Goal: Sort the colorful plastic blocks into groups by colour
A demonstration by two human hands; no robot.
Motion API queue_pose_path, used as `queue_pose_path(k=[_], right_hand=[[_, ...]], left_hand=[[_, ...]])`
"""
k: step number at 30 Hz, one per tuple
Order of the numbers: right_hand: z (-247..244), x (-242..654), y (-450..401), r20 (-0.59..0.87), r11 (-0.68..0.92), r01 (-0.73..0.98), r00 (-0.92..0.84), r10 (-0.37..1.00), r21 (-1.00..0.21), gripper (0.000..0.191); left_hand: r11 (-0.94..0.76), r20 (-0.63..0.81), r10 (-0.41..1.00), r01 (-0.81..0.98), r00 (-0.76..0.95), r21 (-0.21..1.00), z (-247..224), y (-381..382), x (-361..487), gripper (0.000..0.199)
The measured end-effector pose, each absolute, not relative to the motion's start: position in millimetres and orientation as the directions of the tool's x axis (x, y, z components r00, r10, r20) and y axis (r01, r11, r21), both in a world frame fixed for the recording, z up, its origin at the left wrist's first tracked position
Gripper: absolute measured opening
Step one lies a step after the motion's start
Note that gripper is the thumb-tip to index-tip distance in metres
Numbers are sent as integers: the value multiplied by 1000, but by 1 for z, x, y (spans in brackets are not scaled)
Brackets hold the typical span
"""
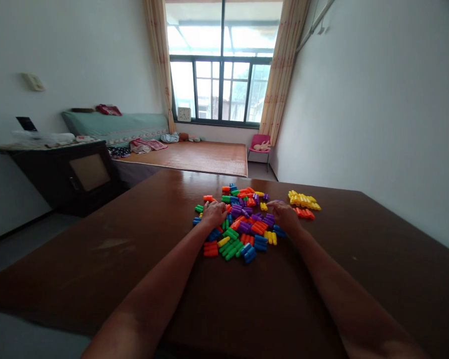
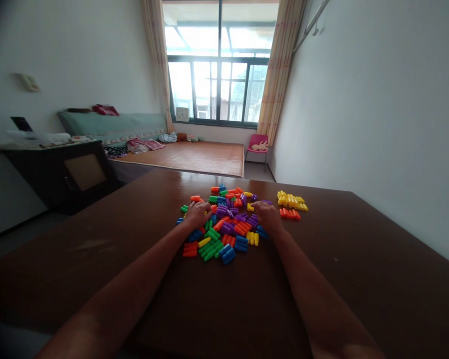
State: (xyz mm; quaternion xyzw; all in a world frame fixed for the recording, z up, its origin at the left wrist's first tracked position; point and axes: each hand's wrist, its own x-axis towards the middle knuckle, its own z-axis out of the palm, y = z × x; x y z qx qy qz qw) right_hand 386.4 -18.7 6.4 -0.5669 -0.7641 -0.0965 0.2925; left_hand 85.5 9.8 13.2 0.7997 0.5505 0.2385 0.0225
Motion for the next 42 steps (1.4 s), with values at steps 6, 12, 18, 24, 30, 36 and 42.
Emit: queue_pose_path(k=[6,12,18,24,30,36,42], right_hand=[[12,368,-25,534,378,901,-216,817,-215,32],[7,343,-24,514,485,807,-274,813,-336,28],[-6,329,-21,458,533,715,-327,827,-452,27],[-7,329,-20,442,510,726,-310,841,-461,25],[5,326,-27,494,481,762,-246,834,-433,22],[25,296,-38,458,475,491,-165,874,-730,30],[25,273,-42,497,508,369,-130,858,-779,29]], left_hand=[[-393,344,892,879,293,271,11,10,87,46],[-526,311,832,832,460,175,12,9,92,39],[-444,211,890,872,404,204,17,7,95,35],[-351,229,926,908,300,231,15,5,91,31],[-423,364,876,865,315,269,14,1,86,36],[-663,635,682,673,363,327,26,-18,94,49],[-761,702,591,565,398,320,26,-28,108,48]])
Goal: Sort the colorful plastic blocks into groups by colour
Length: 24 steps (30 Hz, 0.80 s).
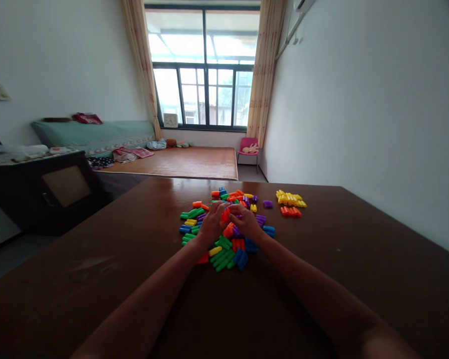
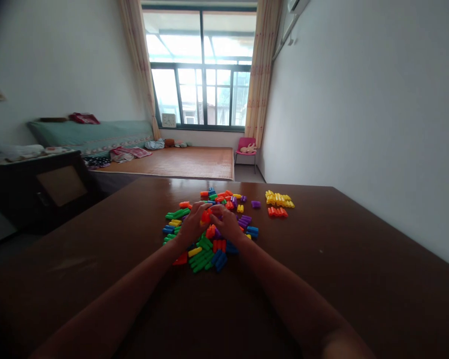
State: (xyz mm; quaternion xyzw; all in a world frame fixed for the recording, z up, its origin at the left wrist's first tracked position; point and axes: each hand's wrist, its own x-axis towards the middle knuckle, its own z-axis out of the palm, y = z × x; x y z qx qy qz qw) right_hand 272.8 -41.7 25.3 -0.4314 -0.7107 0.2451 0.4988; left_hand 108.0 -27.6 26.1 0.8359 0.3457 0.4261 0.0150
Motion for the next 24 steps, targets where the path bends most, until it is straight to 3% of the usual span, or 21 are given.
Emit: queue_pose_path(k=[8,11,13,17,20,24], right_hand=[[27,267,-49,490,494,470,-141,860,-732,37],[31,271,-44,533,494,496,-71,843,-715,34],[34,289,-33,527,449,464,46,849,-764,39],[32,373,-9,451,279,470,307,838,-838,42],[19,448,-2,416,34,634,465,781,-772,38],[1,502,-3,332,-223,721,541,773,-656,34]], left_hand=[[-810,681,558,489,473,324,25,-26,106,55],[-811,662,561,490,498,320,25,-26,105,58],[-789,642,593,512,486,340,25,-24,102,60],[-724,623,667,553,408,413,24,-12,88,54],[-676,621,708,577,335,459,23,-3,78,48],[-617,600,752,611,273,496,23,2,71,44]])
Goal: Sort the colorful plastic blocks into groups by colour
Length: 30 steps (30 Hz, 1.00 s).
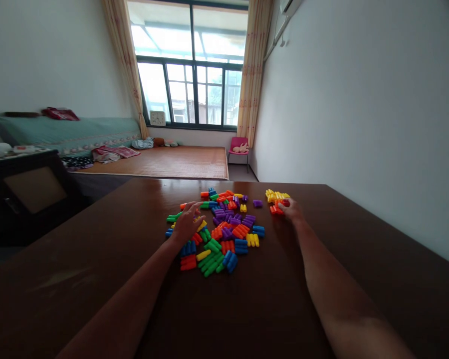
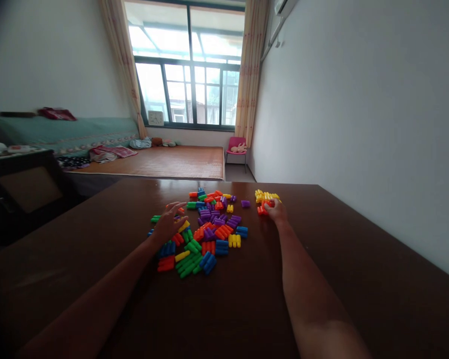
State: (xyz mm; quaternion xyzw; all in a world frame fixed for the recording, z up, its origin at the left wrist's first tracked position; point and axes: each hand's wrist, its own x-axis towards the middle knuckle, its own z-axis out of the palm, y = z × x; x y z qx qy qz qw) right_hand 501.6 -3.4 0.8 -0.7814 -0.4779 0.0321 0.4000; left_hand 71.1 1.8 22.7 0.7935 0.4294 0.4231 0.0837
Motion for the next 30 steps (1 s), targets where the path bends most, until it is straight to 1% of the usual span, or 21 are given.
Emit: queue_pose_path(k=[3,7,10,13,17,22,24,26,28,30], right_hand=[[-2,502,-3,343,-269,788,511,788,-554,35],[3,487,-1,338,-309,842,475,813,-442,35],[4,483,-4,319,-334,863,461,828,-378,34],[3,482,-8,321,-355,869,465,825,-346,36],[0,480,-11,361,-361,874,468,807,-327,36],[-3,480,-13,395,-325,886,443,805,-330,39],[-1,479,-14,458,-304,886,445,769,-351,43],[3,476,-15,543,-262,880,455,706,-396,45],[7,470,-16,607,-207,877,454,652,-433,42],[10,461,-16,646,-145,886,424,634,-440,39]], left_hand=[[-594,573,776,612,264,522,22,2,69,41],[-606,575,768,606,281,514,19,3,65,38],[-612,578,763,608,288,505,15,7,62,36],[-608,576,767,607,283,511,12,10,60,34],[-595,572,774,617,270,514,11,12,58,29],[-602,560,773,621,297,502,12,12,59,26],[-595,558,779,620,287,512,14,14,61,26],[-588,556,782,631,282,506,17,18,65,26],[-583,549,781,661,296,472,22,26,73,26],[-584,524,782,690,337,427,26,37,85,25]])
